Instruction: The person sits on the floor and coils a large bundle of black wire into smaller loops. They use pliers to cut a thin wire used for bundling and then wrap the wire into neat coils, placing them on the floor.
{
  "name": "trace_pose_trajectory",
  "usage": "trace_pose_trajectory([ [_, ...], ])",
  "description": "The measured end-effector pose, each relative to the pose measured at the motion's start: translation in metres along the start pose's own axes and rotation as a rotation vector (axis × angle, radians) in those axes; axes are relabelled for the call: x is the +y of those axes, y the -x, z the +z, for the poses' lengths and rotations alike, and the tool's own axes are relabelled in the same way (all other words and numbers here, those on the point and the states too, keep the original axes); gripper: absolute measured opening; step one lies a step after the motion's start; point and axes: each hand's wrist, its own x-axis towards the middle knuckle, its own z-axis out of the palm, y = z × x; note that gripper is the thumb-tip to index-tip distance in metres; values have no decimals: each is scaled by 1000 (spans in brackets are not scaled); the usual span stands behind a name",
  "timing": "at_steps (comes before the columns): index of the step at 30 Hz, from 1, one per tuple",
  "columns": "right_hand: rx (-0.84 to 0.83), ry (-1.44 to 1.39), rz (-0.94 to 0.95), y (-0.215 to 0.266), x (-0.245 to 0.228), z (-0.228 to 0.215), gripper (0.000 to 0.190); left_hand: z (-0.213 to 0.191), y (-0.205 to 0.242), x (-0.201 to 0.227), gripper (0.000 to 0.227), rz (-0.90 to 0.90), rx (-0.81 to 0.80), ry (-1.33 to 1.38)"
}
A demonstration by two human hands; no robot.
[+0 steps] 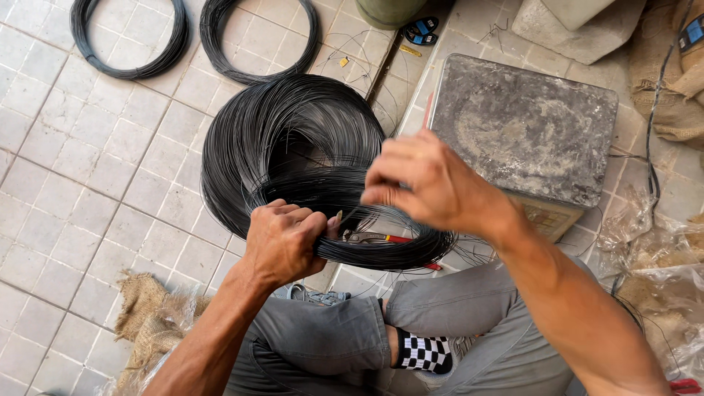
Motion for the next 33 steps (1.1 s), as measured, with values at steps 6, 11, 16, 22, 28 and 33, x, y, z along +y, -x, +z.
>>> trace_pose_trajectory([
  [6,-216,-534,216,-2,45,44,26,-2,-4,-8,30,-26,11,-10],
  [11,282,-194,300,6,28,10,18,-9,-13,-1,28,-141,-107,-57],
  [16,807,-80,-30,56,-68,43,12,-5,-21,-10,33,-291,-173,-121],
  [22,468,-109,310,37,-22,131,52,-1,-30,-8,27,-367,-202,-195],
  [28,614,-170,183,10,-38,125,27,-12,-37,8,4,-387,-210,-177],
  [33,632,-118,330,36,-67,114,21,-11,-30,8,11,-470,-262,-224],
])
